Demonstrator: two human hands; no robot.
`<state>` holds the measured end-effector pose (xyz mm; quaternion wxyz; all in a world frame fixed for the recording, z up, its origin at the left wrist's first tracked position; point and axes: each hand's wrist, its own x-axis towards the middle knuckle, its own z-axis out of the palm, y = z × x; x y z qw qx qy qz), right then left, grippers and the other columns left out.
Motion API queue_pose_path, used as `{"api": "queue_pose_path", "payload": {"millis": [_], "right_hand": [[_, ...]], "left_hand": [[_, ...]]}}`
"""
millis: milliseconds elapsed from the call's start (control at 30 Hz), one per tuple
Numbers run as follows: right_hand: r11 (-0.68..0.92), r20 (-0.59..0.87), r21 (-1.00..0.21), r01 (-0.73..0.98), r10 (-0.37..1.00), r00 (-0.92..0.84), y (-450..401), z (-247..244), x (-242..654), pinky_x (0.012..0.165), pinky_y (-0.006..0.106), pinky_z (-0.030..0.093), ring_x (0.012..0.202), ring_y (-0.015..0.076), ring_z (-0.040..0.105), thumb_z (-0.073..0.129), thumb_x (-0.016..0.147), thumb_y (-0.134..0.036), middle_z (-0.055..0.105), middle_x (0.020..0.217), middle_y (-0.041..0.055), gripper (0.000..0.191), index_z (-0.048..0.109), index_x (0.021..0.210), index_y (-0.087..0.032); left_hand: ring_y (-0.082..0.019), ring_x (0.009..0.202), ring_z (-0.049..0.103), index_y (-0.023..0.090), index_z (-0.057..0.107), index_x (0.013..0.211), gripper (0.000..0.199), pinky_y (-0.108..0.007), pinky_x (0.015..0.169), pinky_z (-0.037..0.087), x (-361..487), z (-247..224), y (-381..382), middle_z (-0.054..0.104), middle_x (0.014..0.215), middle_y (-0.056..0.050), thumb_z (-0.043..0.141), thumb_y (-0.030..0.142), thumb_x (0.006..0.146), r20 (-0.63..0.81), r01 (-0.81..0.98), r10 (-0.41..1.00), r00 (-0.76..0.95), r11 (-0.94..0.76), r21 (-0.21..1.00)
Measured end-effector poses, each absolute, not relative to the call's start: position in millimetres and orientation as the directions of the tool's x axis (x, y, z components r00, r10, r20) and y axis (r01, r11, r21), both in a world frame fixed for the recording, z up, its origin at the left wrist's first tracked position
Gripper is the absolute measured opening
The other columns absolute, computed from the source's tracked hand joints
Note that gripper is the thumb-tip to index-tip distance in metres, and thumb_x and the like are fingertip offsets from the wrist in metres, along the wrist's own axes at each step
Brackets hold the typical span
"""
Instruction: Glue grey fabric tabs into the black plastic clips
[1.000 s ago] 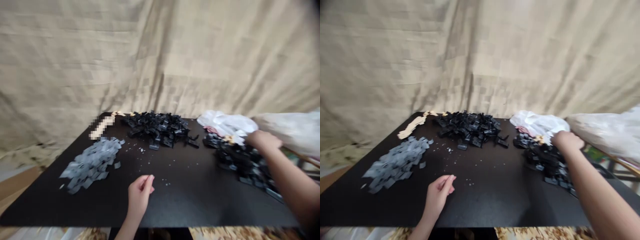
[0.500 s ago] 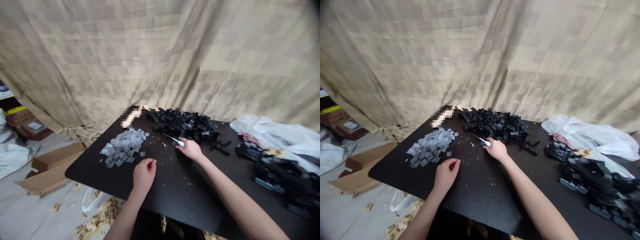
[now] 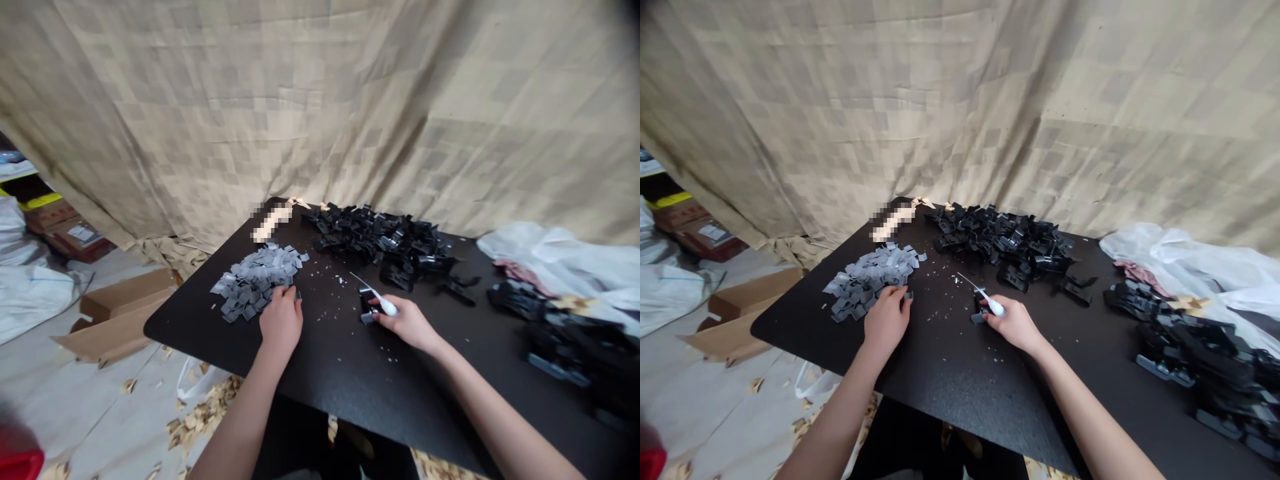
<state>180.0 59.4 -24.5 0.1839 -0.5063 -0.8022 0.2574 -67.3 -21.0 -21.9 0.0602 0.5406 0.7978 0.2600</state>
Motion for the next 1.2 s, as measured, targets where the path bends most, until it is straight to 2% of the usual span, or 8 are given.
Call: {"api": "queue_pose_path", "payload": {"millis": [167,400,533,633,733,800,967,1200], "right_hand": [[0.221,-0.024,-0.753,0.62,0.932,-0.361,22.7,-16.9,192.4,0.048,0.019,0.033,0.052,0.0075,0.042,0.058,0.07,-0.036,0.057,0.07,0.0013,0.032,0.063,0.091,-0.012],[0.084,-0.013,-0.921,0.381,0.97,-0.243,-20.6,-5.1,197.3,0.051,0.019,0.031,0.055,0.0065,0.038,0.067,0.066,-0.035,0.051,0.068,-0.0004,0.031,0.063,0.089,-0.015],[0.068,0.038,-0.967,0.245,0.991,-0.125,-35.0,-12.9,186.7,0.047,0.018,0.027,0.05,0.0052,0.032,0.068,0.066,-0.035,0.042,0.057,-0.0036,0.029,0.063,0.087,-0.016],[0.114,0.098,-0.971,0.209,0.992,-0.083,-37.3,-19.9,181.6,0.047,0.018,0.028,0.049,0.0053,0.033,0.067,0.067,-0.033,0.043,0.057,-0.0035,0.026,0.063,0.087,-0.016],[0.214,0.191,-0.949,0.233,0.974,-0.118,-36.6,-23.0,183.3,0.049,0.019,0.033,0.052,0.0066,0.04,0.066,0.068,-0.031,0.05,0.065,-0.0011,0.023,0.064,0.087,-0.017],[0.271,0.24,-0.936,0.223,0.958,-0.154,-36.7,-23.3,186.6,0.052,0.02,0.036,0.055,0.0079,0.045,0.065,0.069,-0.031,0.055,0.071,0.0006,0.022,0.064,0.087,-0.017],[0.342,0.31,-0.915,0.214,0.935,-0.172,-39.6,-21.9,192.4,0.055,0.021,0.04,0.063,0.0113,0.052,0.067,0.067,-0.03,0.059,0.078,0.0026,0.022,0.066,0.085,-0.018],[0.355,0.309,-0.905,0.237,0.928,-0.209,-42.0,-19.3,193.4,0.057,0.023,0.043,0.066,0.0139,0.055,0.065,0.068,-0.035,0.06,0.078,0.0044,0.023,0.066,0.085,-0.018]], "left_hand": [[-0.023,0.076,0.061,0.023,0.065,0.09,0.021,-0.03,0.061,0.044,-76.8,-21.5,-5.9,0.061,0.094,-0.007,0.051,0.016,0.076,0.113,0.869,0.944,-0.312,0.235,0.436],[-0.019,0.075,0.059,0.021,0.059,0.079,0.011,-0.027,0.062,0.044,-80.2,-17.4,-2.2,0.061,0.083,-0.004,0.058,0.015,0.07,0.157,0.825,0.943,-0.293,0.166,0.54],[-0.013,0.063,0.06,0.019,0.057,0.074,0.006,-0.022,0.059,0.047,-57.2,-8.8,-13.1,0.062,0.071,0.0,0.058,0.024,0.076,0.247,0.747,0.943,-0.222,0.002,0.665],[-0.013,0.071,0.064,0.017,0.057,0.076,0.004,-0.022,0.063,0.051,-28.0,3.3,-33.5,0.067,0.079,-0.003,0.058,0.02,0.078,0.49,0.537,0.853,-0.182,-0.331,0.776],[-0.013,0.075,0.066,0.017,0.059,0.077,0.015,-0.024,0.066,0.054,-3.3,17.0,-52.0,0.07,0.083,-0.003,0.061,0.003,0.072,0.781,0.286,0.617,-0.097,-0.734,0.615],[-0.013,0.075,0.066,0.017,0.06,0.078,0.021,-0.024,0.066,0.054,7.2,24.6,-58.1,0.069,0.088,-0.004,0.062,-0.002,0.068,0.871,0.241,0.488,-0.048,-0.841,0.485],[-0.011,0.068,0.061,0.017,0.061,0.074,0.016,-0.024,0.06,0.054,17.4,37.1,-59.0,0.064,0.078,-0.002,0.065,0.003,0.068,0.929,0.27,0.367,-0.055,-0.89,0.368],[-0.011,0.068,0.061,0.02,0.062,0.076,0.012,-0.024,0.061,0.055,18.2,37.8,-63.7,0.066,0.077,-0.001,0.059,0.009,0.075,0.917,0.331,0.396,0.047,-0.872,0.36]]}}
